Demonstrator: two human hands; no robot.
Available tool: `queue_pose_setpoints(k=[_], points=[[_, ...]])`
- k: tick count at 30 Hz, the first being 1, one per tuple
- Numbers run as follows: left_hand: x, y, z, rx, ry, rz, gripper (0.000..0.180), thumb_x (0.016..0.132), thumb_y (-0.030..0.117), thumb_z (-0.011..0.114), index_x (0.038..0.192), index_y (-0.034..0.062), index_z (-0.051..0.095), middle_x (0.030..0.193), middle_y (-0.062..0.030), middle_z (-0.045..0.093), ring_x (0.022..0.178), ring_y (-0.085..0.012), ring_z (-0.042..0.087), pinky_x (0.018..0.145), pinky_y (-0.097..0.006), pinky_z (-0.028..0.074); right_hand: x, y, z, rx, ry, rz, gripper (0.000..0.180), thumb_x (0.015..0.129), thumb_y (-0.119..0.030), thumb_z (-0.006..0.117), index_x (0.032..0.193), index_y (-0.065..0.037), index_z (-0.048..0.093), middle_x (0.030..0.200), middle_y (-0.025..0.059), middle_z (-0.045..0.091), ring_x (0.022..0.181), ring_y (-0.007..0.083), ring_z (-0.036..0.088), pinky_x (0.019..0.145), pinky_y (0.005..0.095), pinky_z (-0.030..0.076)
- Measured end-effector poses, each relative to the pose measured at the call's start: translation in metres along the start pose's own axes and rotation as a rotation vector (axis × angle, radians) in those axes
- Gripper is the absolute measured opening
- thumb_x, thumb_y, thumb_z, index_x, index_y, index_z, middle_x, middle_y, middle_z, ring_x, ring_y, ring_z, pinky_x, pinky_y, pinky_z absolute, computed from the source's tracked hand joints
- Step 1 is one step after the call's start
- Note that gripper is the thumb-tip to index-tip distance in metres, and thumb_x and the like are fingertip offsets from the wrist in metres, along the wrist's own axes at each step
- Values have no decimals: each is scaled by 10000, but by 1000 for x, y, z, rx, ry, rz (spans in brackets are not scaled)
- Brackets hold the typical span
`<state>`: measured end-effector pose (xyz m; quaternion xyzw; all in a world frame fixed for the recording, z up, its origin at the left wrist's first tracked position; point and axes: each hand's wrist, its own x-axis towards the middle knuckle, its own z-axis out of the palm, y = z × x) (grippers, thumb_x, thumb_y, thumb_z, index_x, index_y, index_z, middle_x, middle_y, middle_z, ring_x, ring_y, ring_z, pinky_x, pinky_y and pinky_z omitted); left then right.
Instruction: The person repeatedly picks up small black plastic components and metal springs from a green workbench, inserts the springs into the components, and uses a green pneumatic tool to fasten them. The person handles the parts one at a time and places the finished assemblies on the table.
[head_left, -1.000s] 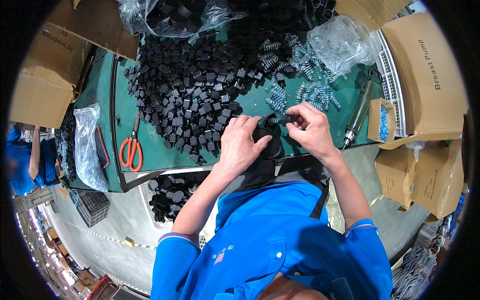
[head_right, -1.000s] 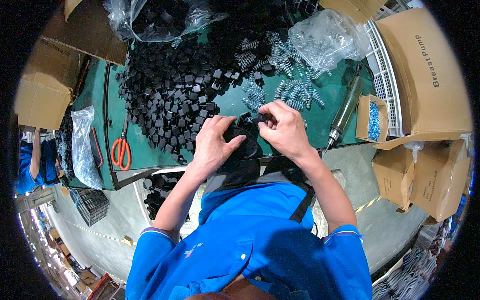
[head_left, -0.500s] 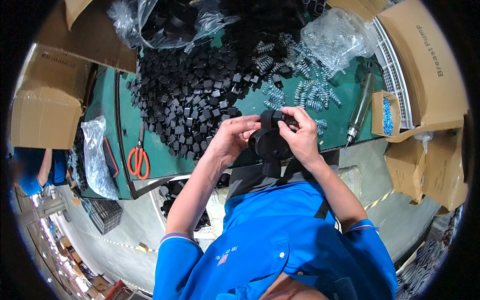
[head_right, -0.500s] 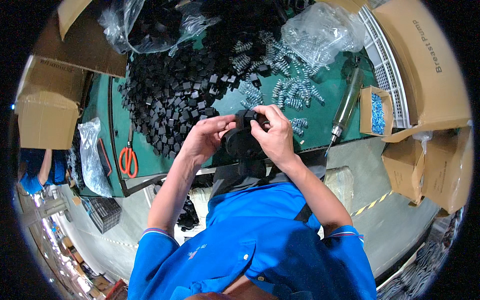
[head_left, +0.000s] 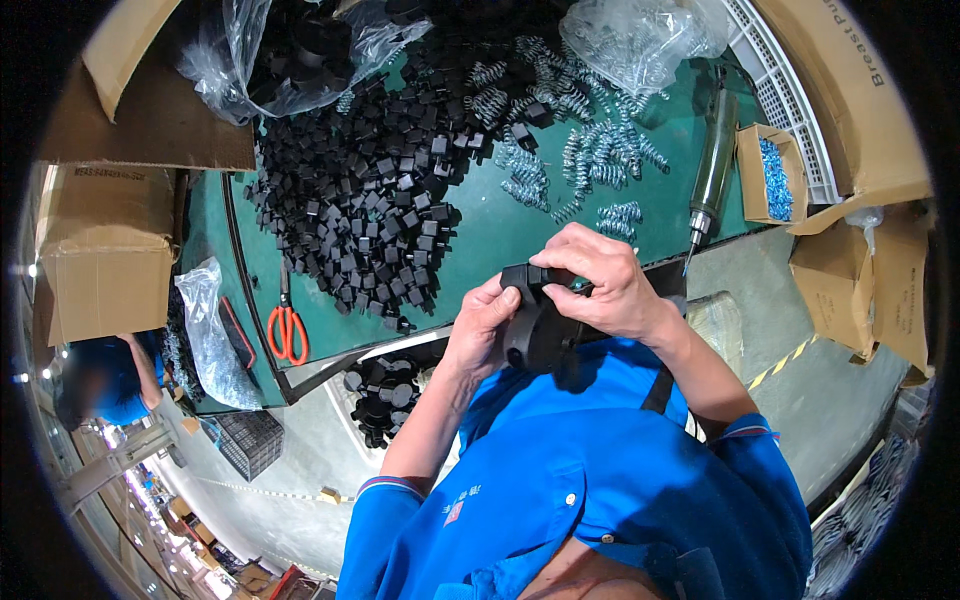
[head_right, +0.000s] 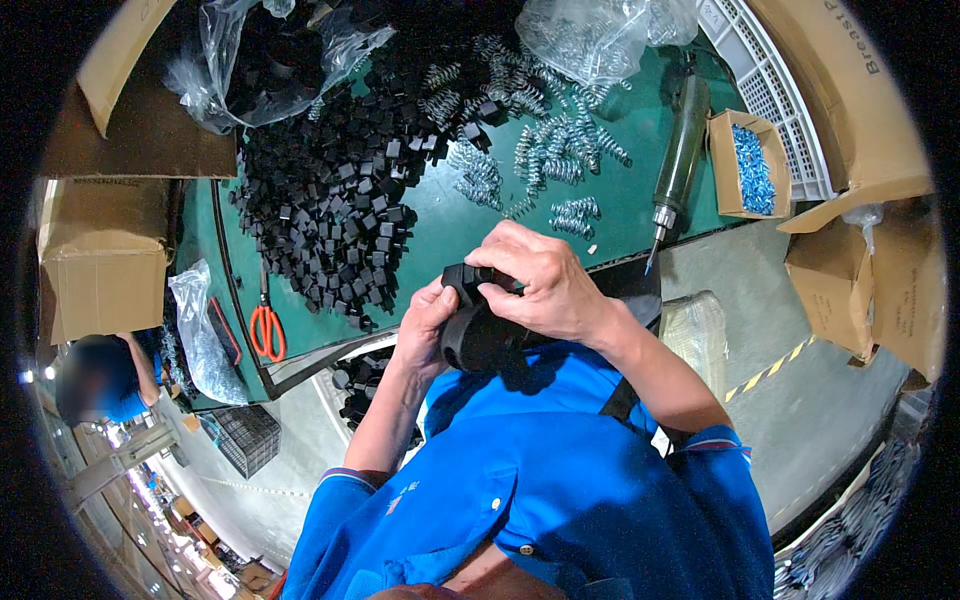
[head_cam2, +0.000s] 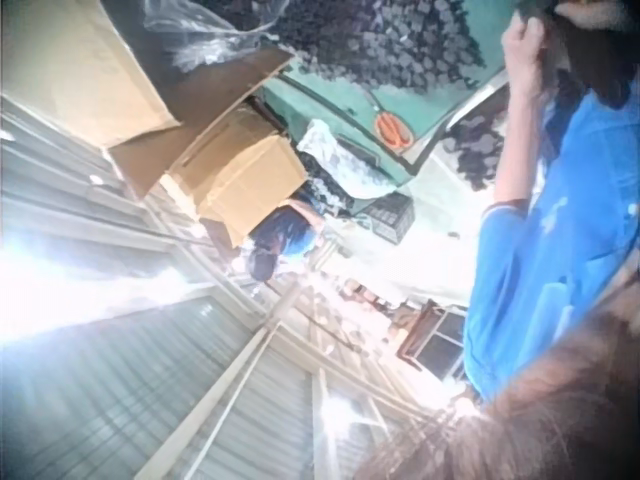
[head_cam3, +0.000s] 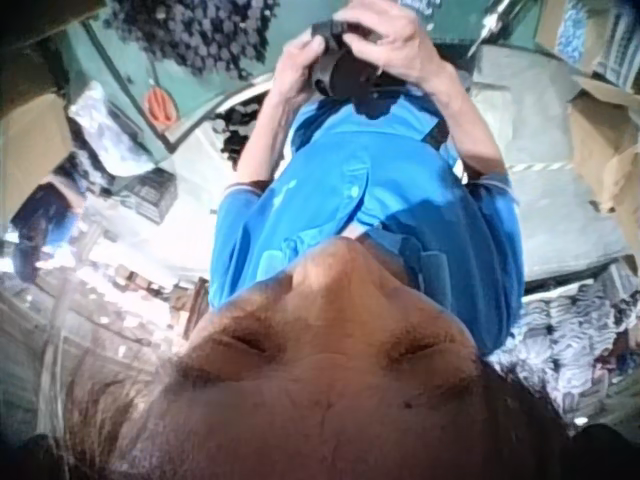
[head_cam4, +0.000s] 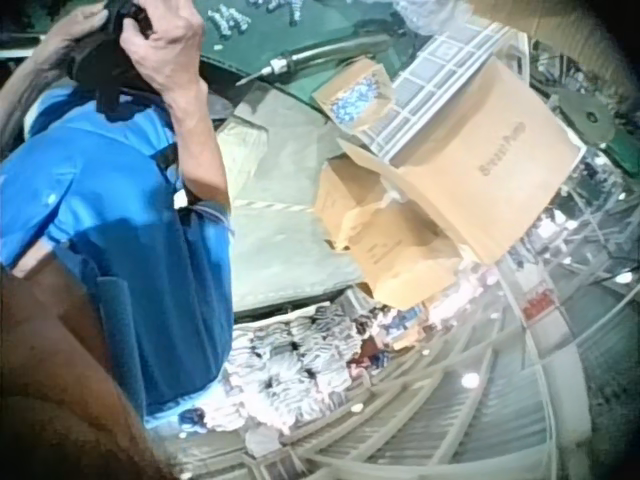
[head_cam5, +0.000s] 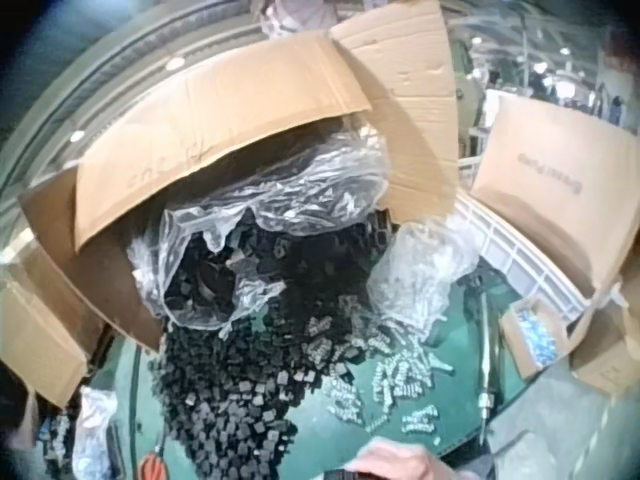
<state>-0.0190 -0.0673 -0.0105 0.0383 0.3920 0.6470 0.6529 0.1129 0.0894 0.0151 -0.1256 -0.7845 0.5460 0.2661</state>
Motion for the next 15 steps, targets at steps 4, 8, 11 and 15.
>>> queue_pose_setpoints(k=[4, 8, 11, 15], points=[[-3, 0, 12, 84, 47, -59, 388, 981, 275, 630, 1261, 8, 605, 1139, -70, 668, 997, -132, 638, 881, -287, 520, -13, -5, 3, -22, 12, 179, 231, 765, -24, 699, 990, 1, 659, 849, 119, 594, 694, 253, 639, 604, 347, 508], [2, 20, 30, 691, 109, 84, 350, 964, 219, 633, 1231, -7, 625, 1047, -69, 683, 935, -142, 629, 838, -301, 507, -27, 5, 2, -2, 75, 194, 225, 779, -25, 699, 997, 12, 657, 857, 113, 613, 694, 233, 640, 605, 338, 510], [26, 41, 46, 1494, 102, 257, 360, 863, 174, 707, 1179, 11, 656, 955, -106, 659, 909, -247, 632, 840, -340, 486, -37, 26, 9, -52, 192, 232, 231, 774, -32, 701, 1000, -6, 660, 898, 122, 644, 740, 276, 649, 643, 353, 516], [47, 15, 41, 1894, 142, 688, 525, 760, 188, 776, 1237, 25, 630, 971, -134, 628, 951, -324, 591, 922, -448, 412, -31, 47, 15, -428, 239, 175, 227, 730, 5, 657, 956, -17, 650, 864, 111, 613, 767, 318, 644, 646, 410, 514]])
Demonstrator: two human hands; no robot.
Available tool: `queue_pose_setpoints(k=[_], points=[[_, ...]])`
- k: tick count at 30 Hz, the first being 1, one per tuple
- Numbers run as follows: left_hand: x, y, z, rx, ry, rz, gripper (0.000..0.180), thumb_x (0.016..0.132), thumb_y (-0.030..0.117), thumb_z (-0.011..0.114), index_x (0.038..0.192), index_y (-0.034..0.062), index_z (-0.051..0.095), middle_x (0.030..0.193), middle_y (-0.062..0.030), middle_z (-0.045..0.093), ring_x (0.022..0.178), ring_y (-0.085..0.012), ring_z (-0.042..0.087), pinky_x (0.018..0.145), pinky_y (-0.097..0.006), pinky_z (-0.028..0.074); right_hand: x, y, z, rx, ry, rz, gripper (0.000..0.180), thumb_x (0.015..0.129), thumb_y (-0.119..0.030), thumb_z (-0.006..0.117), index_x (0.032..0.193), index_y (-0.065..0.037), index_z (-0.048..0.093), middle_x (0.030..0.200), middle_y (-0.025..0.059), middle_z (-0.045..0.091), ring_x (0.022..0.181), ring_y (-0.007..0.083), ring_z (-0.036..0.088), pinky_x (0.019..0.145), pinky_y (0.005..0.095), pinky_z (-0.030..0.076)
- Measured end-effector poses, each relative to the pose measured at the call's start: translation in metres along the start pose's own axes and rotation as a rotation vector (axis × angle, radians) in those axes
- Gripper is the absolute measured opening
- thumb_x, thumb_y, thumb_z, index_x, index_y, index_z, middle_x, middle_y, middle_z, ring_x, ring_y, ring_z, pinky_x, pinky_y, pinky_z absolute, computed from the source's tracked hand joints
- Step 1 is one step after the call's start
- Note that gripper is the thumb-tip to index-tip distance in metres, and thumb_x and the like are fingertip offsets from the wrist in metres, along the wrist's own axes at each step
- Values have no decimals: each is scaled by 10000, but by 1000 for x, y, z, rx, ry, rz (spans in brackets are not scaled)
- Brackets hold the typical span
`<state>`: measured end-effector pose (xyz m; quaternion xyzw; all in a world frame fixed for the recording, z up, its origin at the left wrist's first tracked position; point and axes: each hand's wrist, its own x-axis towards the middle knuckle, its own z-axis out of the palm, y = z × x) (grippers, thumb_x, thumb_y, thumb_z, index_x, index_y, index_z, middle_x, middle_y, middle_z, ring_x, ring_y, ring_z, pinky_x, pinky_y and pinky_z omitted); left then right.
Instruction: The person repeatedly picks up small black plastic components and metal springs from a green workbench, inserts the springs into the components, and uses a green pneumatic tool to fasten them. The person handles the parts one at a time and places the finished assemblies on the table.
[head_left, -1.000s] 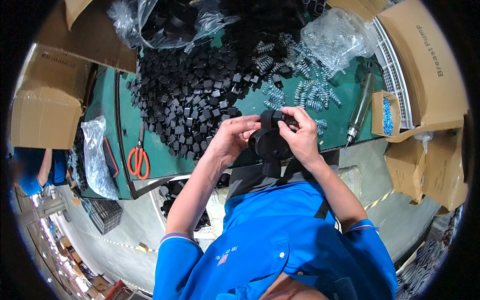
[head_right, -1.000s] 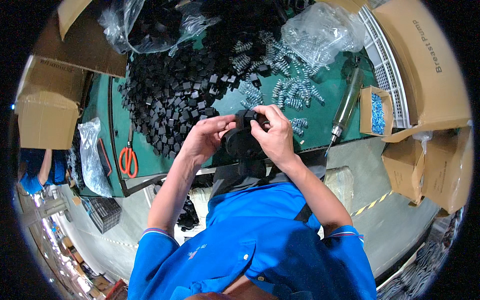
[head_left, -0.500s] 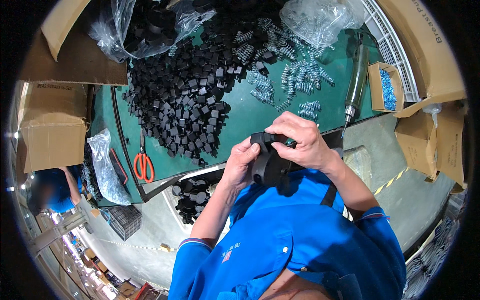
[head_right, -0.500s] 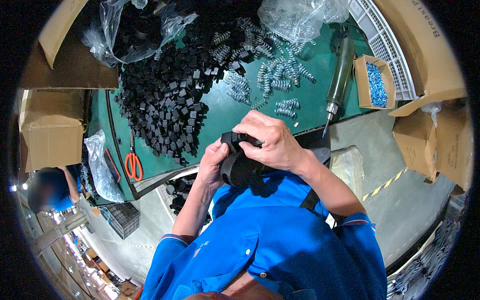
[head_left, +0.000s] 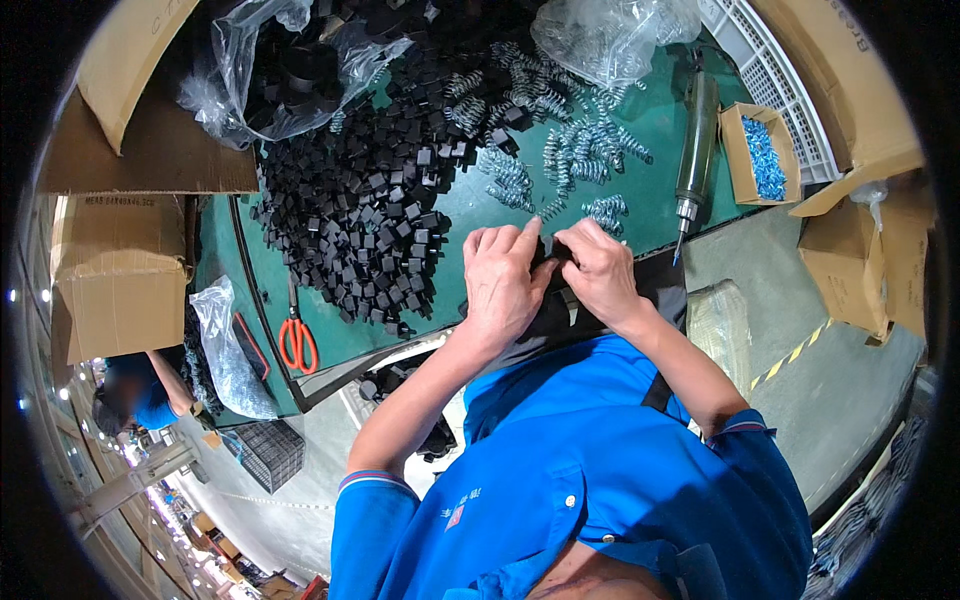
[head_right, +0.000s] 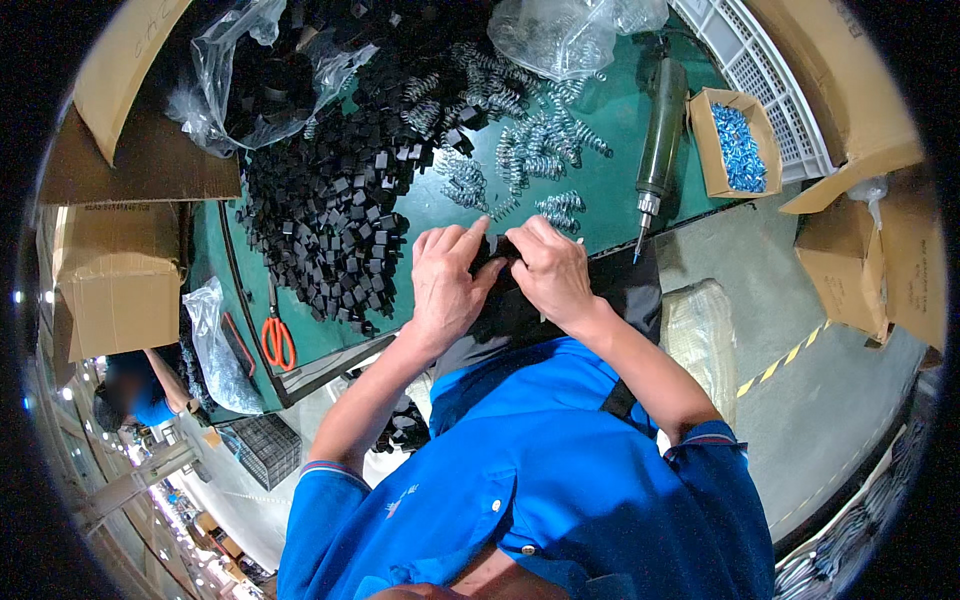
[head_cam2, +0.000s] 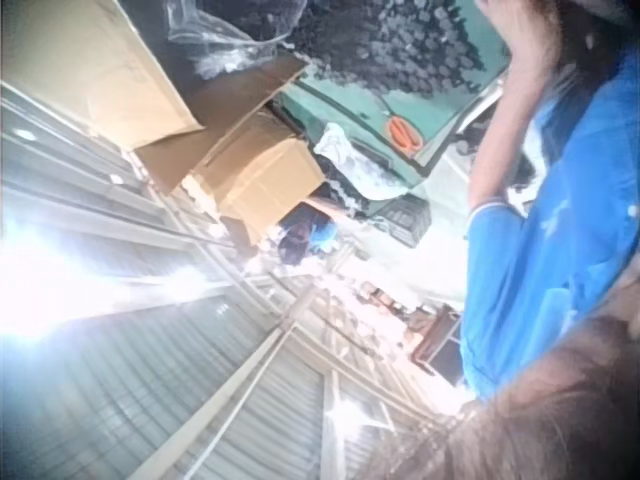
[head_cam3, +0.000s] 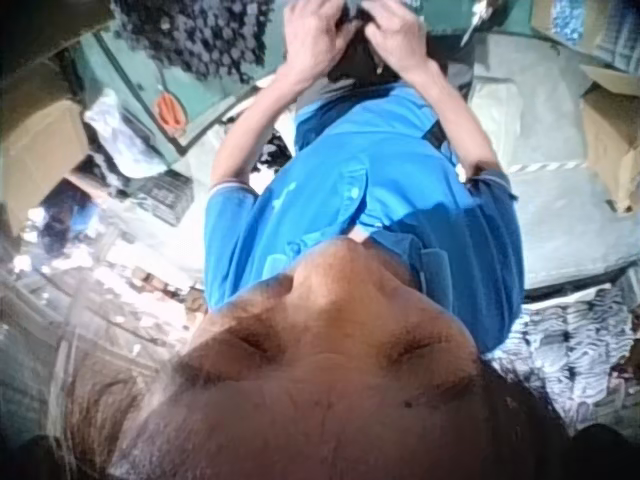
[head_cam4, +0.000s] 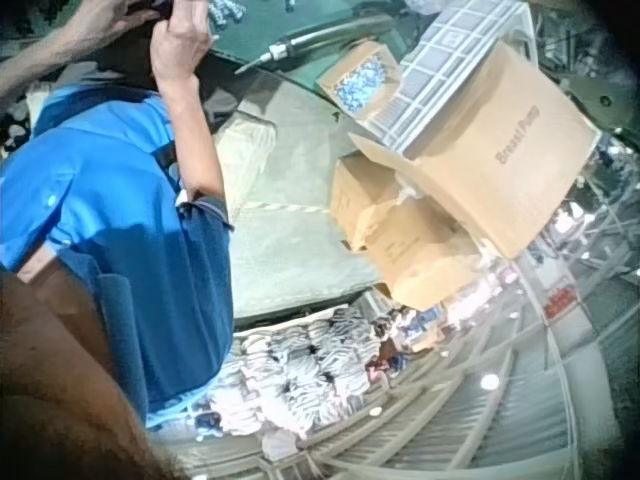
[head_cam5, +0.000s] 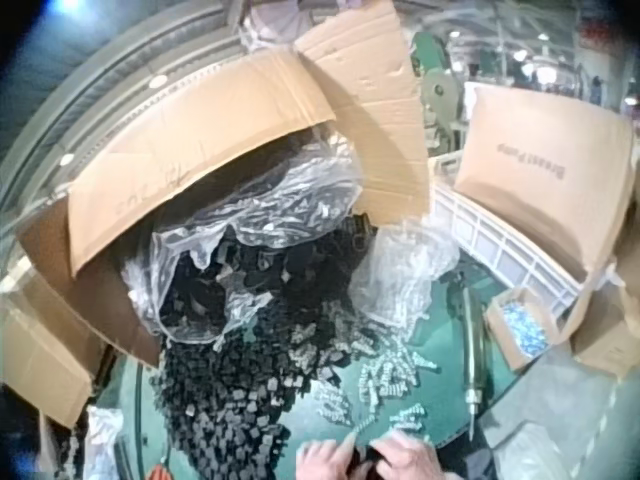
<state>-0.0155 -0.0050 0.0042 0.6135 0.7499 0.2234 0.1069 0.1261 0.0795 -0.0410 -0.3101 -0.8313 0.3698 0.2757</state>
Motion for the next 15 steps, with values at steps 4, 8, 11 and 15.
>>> queue_pose_setpoints(k=[4, 8, 11, 15], points=[[-12, -6, 15, -78, 128, -119, 480, 793, 201, 744, 1228, 29, 636, 1092, -124, 647, 1069, -307, 576, 942, -413, 388, 0, -2, 8, -85, 48, -31, 226, 719, 34, 633, 933, -38, 640, 824, 104, 574, 770, 316, 635, 646, 426, 509], [-12, 1, 7, -92, -11, -132, 439, 820, 238, 726, 1203, 38, 645, 1031, -107, 631, 1042, -292, 558, 916, -399, 383, -3, 6, 8, -96, 55, -88, 220, 726, 47, 631, 927, -42, 637, 841, 100, 581, 786, 305, 641, 655, 410, 513], [-9, 3, 5, -47, -83, -136, 445, 818, 244, 731, 1200, 36, 632, 1013, -100, 613, 1001, -293, 554, 885, -420, 392, -2, 6, 6, -108, 46, -123, 217, 730, 46, 636, 930, -39, 631, 857, 100, 582, 782, 301, 642, 653, 404, 514], [-3, 8, 3, 102, -135, -84, 468, 802, 240, 742, 1199, 27, 616, 1047, -97, 599, 1007, -298, 554, 872, -426, 396, 0, 10, 0, -135, -47, -127, 197, 758, 7, 659, 946, -47, 632, 867, 96, 579, 770, 294, 642, 636, 397, 515]])
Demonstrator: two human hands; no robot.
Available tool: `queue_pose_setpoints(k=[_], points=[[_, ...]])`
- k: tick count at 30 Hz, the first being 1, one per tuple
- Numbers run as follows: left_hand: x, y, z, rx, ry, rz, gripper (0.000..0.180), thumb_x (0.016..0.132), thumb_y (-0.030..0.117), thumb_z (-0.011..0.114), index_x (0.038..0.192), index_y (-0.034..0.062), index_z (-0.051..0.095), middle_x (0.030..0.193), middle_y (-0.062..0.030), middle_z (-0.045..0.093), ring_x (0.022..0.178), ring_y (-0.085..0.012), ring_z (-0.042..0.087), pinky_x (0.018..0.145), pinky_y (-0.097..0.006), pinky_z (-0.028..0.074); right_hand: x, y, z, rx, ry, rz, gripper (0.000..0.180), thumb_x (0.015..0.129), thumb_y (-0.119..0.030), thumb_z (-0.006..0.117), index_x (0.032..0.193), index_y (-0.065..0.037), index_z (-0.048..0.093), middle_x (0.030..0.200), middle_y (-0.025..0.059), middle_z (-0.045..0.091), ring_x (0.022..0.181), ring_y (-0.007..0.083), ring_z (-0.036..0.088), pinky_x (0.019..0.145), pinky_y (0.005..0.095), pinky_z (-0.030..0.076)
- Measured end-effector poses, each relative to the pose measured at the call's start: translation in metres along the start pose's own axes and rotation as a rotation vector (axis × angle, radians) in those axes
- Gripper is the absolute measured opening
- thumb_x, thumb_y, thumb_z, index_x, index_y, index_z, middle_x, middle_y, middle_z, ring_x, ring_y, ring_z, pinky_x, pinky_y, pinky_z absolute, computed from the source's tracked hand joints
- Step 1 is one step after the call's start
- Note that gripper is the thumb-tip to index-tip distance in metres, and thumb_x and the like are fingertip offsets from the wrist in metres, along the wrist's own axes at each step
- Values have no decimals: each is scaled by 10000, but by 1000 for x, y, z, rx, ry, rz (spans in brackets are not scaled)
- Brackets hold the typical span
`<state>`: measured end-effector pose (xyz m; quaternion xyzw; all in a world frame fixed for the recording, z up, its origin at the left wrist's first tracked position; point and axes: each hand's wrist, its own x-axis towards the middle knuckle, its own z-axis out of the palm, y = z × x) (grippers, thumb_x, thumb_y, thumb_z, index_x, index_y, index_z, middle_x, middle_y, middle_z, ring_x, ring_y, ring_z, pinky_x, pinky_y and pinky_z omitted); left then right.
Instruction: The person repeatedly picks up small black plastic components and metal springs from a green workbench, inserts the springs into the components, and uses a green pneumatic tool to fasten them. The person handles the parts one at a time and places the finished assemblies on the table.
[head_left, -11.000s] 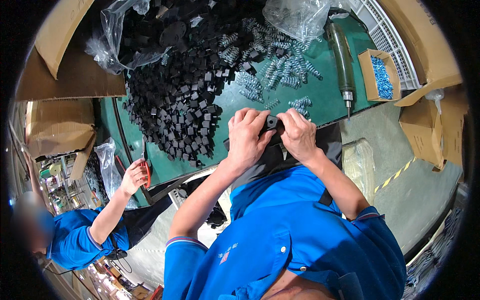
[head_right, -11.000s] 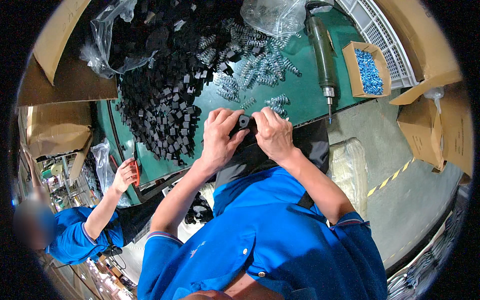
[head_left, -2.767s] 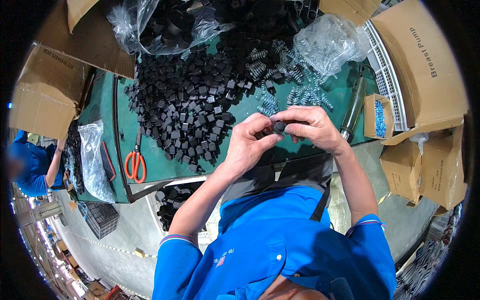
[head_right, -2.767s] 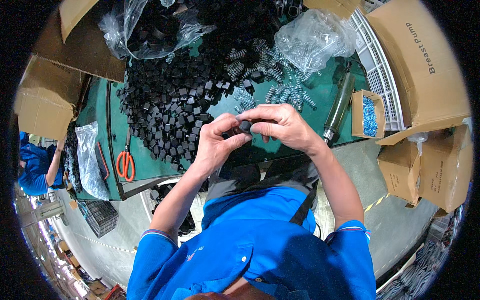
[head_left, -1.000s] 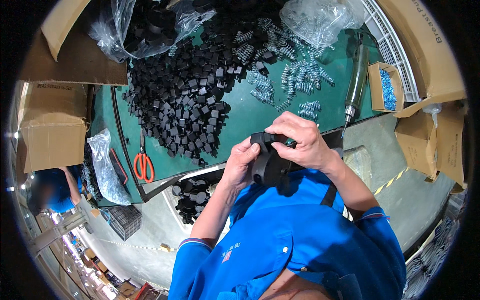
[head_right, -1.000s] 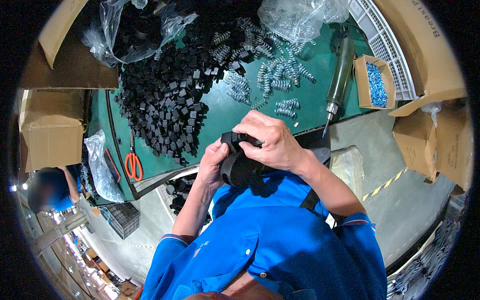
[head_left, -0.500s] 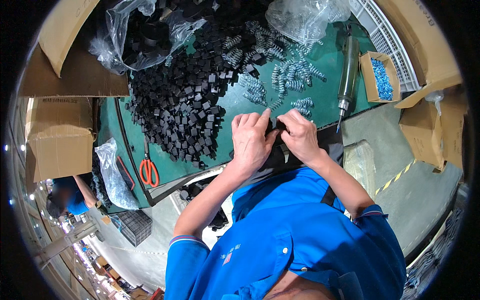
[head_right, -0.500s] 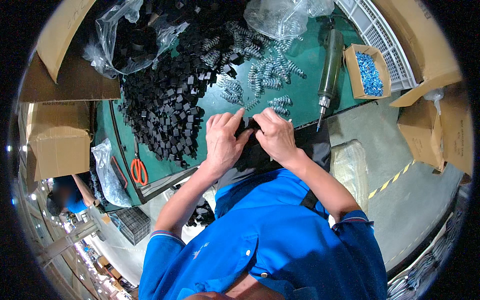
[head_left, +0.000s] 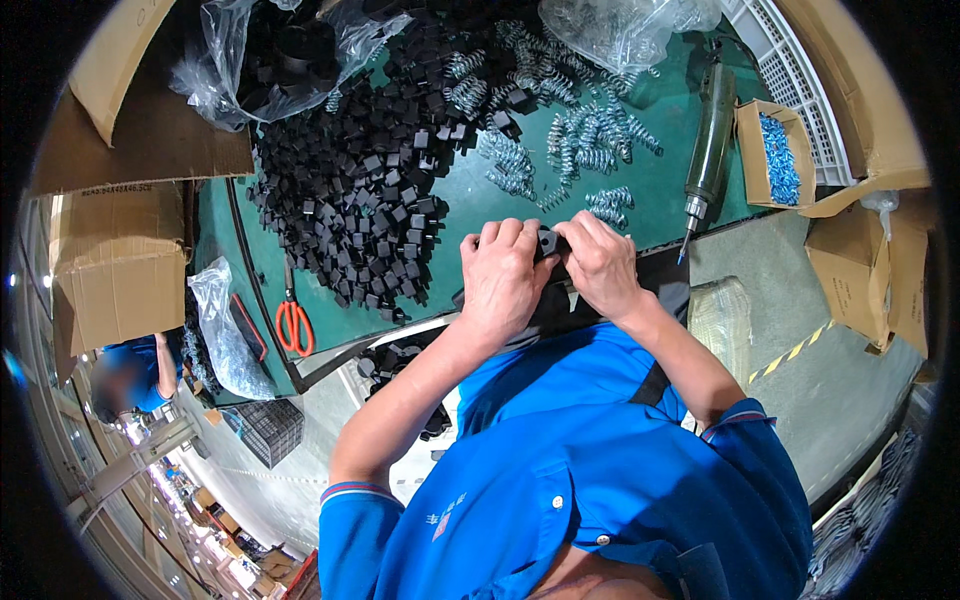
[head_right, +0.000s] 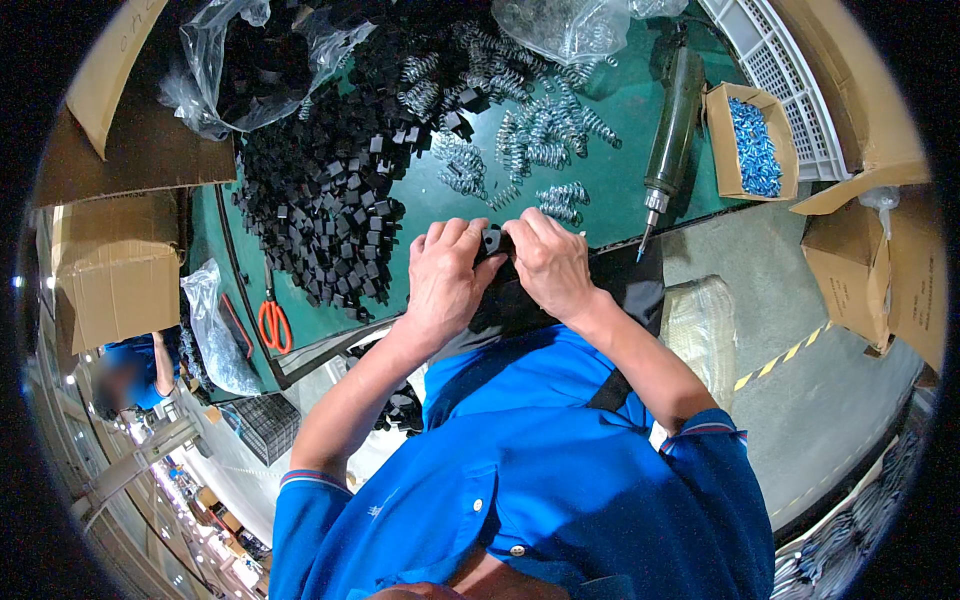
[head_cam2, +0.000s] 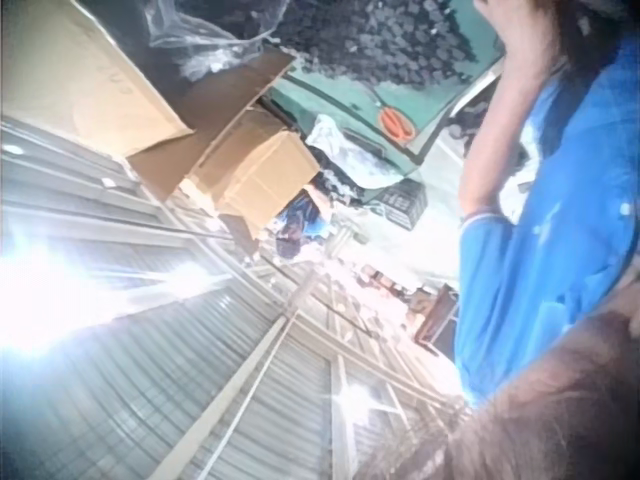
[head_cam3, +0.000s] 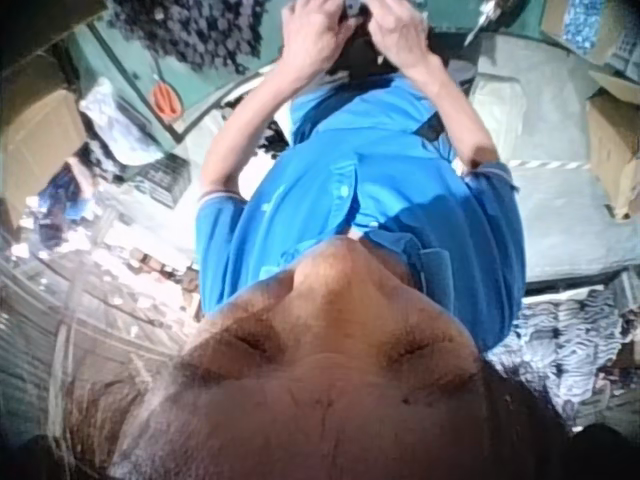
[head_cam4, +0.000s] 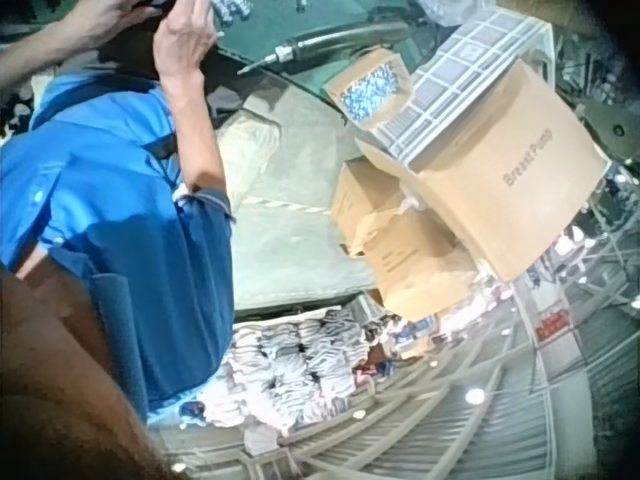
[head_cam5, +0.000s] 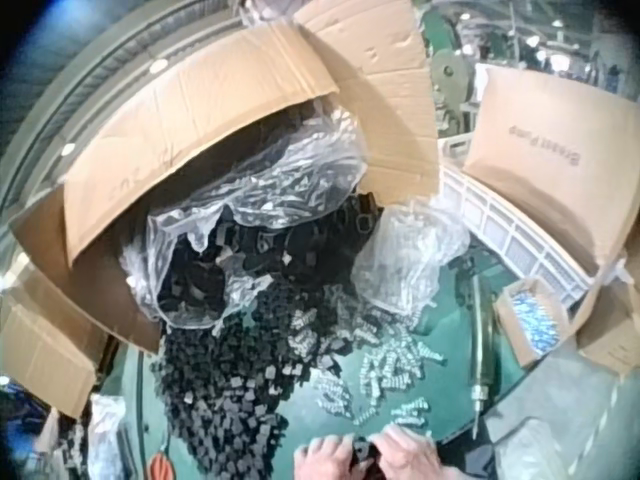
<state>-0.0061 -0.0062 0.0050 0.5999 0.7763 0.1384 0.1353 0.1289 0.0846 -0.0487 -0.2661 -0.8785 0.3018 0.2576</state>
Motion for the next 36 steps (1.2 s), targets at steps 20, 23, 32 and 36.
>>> queue_pose_setpoints(k=[20, 23, 32, 36], points=[[24, 0, -13, 213, -178, 166, 381, 808, 301, 732, 1087, 54, 653, 980, -85, 575, 1018, -281, 550, 838, -457, 423, 75, 90, -120, -456, 76, 698, 762, 807, -393, 709, 1298, 122, 437, 895, 277, 683, 838, 386, 689, 750, 449, 532], [29, 13, -15, 361, -247, 190, 359, 803, 283, 733, 1065, 51, 652, 985, -79, 575, 1025, -274, 548, 856, -470, 403, 60, 90, -122, 236, 254, 581, 415, 813, -231, 683, 1073, 74, 577, 830, 122, 655, 711, 231, 650, 678, 346, 517], [5, -20, -14, 135, -206, 245, 472, 792, 285, 745, 1177, 31, 640, 1087, -87, 590, 1072, -284, 540, 889, -435, 414, 54, 30, -130, 1118, 511, 210, 503, 876, -171, 615, 1293, 85, 499, 1028, 166, 609, 737, 208, 602, 643, 319, 506], [8, -10, -15, 206, -305, 175, 487, 774, 287, 756, 1168, 24, 640, 1087, -87, 588, 1069, -278, 538, 883, -447, 413, 64, 19, -125, 1232, 538, 2, 564, 875, -150, 570, 1376, 70, 433, 1097, 174, 587, 839, 227, 614, 729, 362, 525]])
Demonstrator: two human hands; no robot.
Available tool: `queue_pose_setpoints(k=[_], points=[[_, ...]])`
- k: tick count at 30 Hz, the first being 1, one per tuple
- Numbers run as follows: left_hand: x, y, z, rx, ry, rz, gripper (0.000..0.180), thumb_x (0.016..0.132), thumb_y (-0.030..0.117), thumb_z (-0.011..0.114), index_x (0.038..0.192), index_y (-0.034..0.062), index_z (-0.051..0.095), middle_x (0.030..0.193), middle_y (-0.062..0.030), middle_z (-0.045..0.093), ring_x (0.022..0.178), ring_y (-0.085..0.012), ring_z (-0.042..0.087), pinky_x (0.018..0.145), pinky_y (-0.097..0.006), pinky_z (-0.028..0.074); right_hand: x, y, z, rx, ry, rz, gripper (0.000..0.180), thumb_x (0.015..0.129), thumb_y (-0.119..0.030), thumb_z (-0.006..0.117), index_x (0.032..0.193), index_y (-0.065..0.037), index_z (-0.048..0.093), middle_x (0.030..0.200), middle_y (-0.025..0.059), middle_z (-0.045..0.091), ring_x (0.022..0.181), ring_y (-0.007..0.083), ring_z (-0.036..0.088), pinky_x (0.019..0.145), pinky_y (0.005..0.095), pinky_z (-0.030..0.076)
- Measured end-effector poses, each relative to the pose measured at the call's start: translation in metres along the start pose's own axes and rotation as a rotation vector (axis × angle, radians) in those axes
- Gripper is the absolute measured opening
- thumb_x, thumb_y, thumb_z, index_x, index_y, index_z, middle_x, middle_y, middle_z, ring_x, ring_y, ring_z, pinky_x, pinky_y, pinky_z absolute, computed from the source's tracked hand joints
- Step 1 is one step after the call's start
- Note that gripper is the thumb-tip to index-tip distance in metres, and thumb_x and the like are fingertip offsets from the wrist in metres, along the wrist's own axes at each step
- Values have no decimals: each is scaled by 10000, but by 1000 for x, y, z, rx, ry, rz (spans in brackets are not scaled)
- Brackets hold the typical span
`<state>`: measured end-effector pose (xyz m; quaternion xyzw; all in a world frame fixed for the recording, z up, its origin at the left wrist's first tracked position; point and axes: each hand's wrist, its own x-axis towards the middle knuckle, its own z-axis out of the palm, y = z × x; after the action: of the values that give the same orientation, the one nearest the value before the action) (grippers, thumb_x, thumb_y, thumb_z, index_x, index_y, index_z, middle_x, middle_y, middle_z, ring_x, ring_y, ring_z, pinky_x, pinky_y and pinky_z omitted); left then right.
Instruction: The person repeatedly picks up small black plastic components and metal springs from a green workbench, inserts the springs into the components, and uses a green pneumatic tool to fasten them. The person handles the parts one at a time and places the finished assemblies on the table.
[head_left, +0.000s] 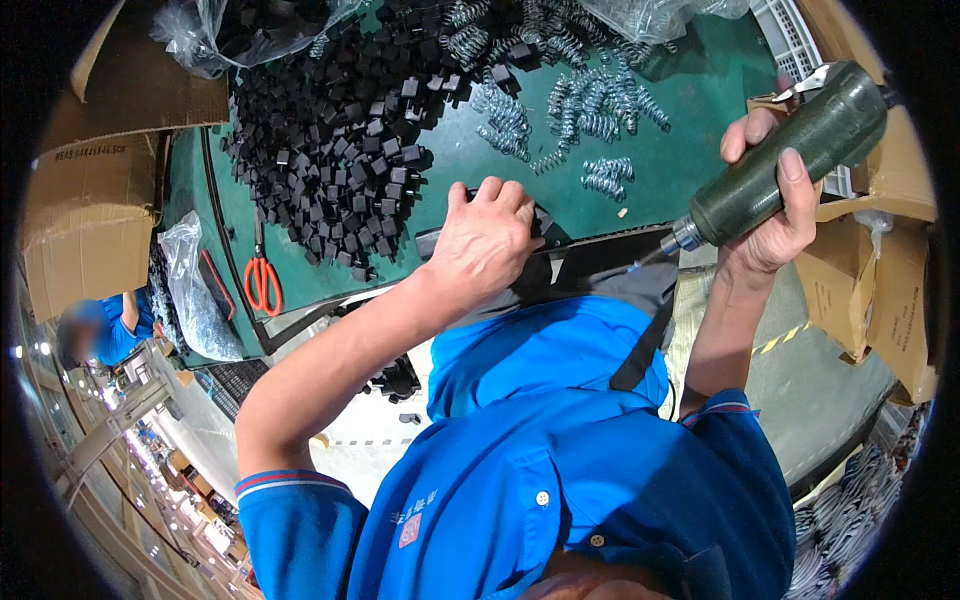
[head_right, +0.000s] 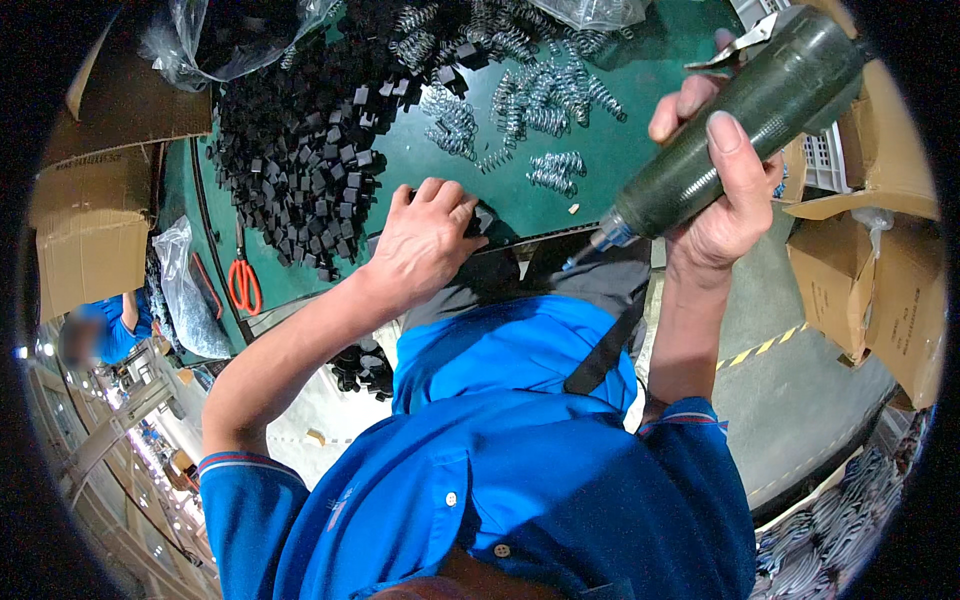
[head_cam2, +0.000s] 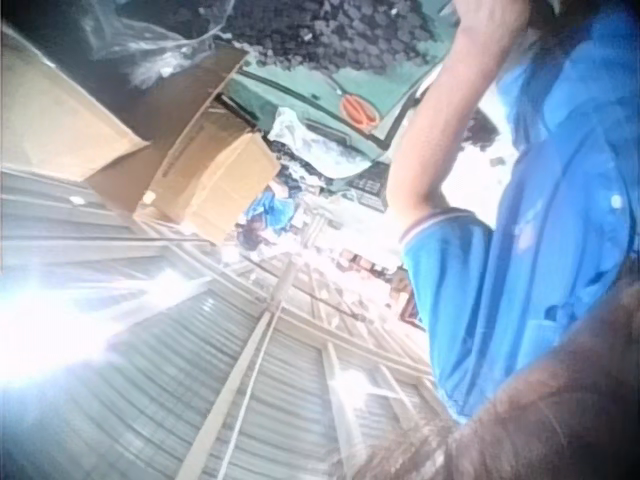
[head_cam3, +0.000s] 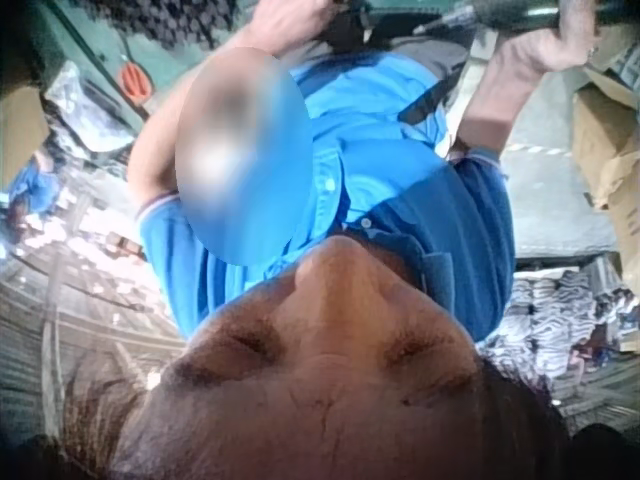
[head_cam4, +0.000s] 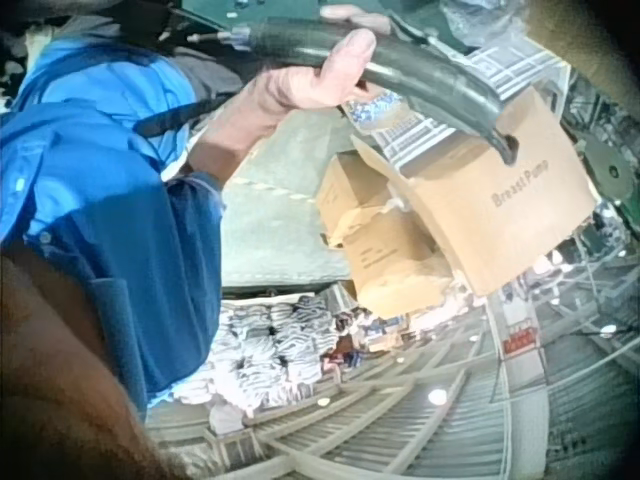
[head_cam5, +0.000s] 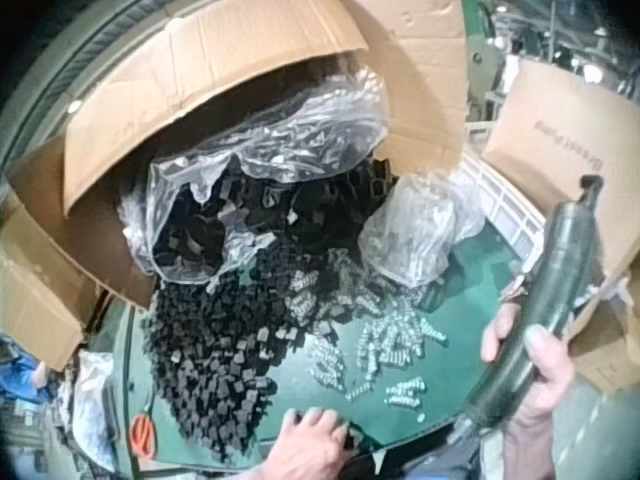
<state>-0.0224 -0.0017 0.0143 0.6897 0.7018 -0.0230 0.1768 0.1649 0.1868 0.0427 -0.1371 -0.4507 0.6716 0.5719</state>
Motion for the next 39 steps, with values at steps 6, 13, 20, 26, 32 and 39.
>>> queue_pose_setpoints(k=[6, 13, 20, 26, 32, 39], points=[[-1, 2, 11, -73, 166, 29, 517, 761, 269, 769, 1195, 29, 623, 1087, -83, 587, 1070, -275, 537, 885, -464, 407, -5, 1, 33, 14, -109, 111, 675, 860, -171, 580, 1460, 26, 341, 1037, 149, 570, 851, 227, 576, 773, 406, 484], [3, -6, 17, -235, 287, 81, 530, 759, 230, 776, 1229, 47, 615, 1099, -78, 596, 1091, -264, 539, 921, -470, 397, -11, -1, 31, -44, -158, 42, 688, 840, -121, 578, 1462, 34, 330, 1019, 146, 569, 826, 231, 578, 750, 393, 475], [12, 8, 5, -61, 110, 41, 466, 760, 267, 772, 1157, 60, 645, 1041, -52, 588, 1057, -239, 544, 905, -479, 405, -9, 7, 26, 7, -153, -4, 684, 816, -73, 602, 1434, 78, 349, 971, 162, 593, 775, 238, 611, 724, 363, 512], [15, 17, -1, 106, 51, 46, 401, 775, 300, 754, 1089, 68, 663, 1002, -32, 583, 1015, -226, 545, 837, -460, 407, -8, 4, 30, 36, -202, 7, 678, 814, -102, 591, 1427, 62, 352, 980, 148, 569, 789, 231, 585, 730, 371, 491], [23, 7, -8, 81, 63, 134, 287, 788, 284, 738, 978, 77, 680, 1007, -26, 586, 979, -222, 539, 798, -440, 391, -8, 0, 27, 34, -180, -48, 643, 790, -58, 587, 1383, 103, 399, 948, 166, 593, 752, 236, 618, 708, 347, 531], [21, 10, 2, 100, 26, 65, 354, 771, 275, 752, 1043, 67, 664, 1036, -37, 573, 1038, -229, 533, 861, -464, 367, -12, 10, 18, 21, -233, 58, 714, 821, -159, 619, 1440, 62, 340, 980, 132, 559, 814, 225, 578, 747, 385, 469]])
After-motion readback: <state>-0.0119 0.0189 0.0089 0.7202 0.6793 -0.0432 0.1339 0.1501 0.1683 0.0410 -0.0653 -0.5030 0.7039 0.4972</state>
